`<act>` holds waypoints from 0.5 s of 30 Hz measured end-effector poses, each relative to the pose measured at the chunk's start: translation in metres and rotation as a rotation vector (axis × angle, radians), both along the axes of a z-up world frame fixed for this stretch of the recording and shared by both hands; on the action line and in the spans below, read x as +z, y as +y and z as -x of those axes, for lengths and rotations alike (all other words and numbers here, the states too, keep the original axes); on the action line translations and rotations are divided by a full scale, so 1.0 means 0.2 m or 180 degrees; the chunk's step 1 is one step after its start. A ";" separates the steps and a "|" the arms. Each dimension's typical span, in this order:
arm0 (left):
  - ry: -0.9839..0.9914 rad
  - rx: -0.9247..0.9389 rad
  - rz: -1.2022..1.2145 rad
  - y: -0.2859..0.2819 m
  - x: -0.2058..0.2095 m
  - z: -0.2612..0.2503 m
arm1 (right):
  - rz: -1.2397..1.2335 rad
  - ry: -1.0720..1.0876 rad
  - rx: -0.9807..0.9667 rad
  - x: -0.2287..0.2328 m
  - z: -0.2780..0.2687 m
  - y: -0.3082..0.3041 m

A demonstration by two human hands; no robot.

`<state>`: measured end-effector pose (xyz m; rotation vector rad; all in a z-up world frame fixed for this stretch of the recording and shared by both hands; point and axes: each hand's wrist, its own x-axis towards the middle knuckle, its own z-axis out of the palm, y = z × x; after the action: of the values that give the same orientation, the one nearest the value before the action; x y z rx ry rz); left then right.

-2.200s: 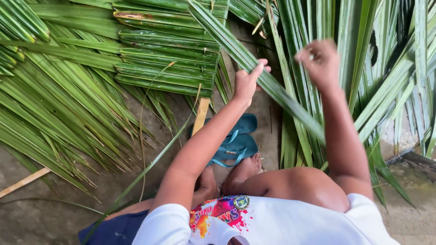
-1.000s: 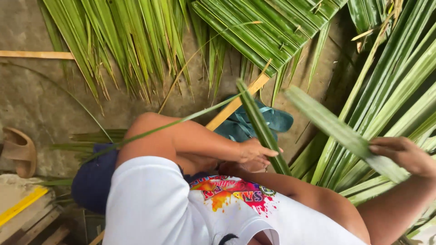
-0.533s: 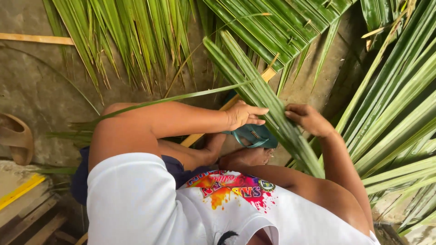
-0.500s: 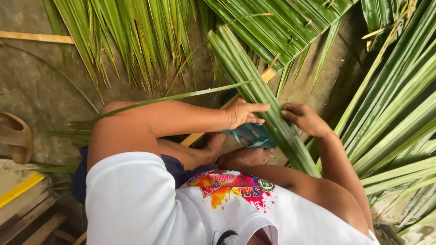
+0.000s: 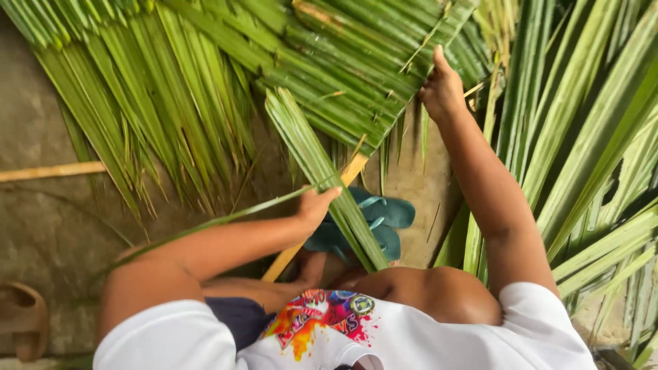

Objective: Weaving palm leaves over a wooden stick to create a mat or roofing material

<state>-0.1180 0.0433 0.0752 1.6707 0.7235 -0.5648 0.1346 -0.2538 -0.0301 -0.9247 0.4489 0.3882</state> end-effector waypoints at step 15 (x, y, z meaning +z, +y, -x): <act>-0.1239 -0.0266 0.0969 -0.06 0.53 0.04 | 0.0106 -0.0352 -0.1438 1.00 -0.03 0.18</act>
<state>-0.1268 0.0317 0.1820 1.4693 0.2704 -0.3693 0.1398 -0.2187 0.1706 -0.8433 0.5473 -0.0814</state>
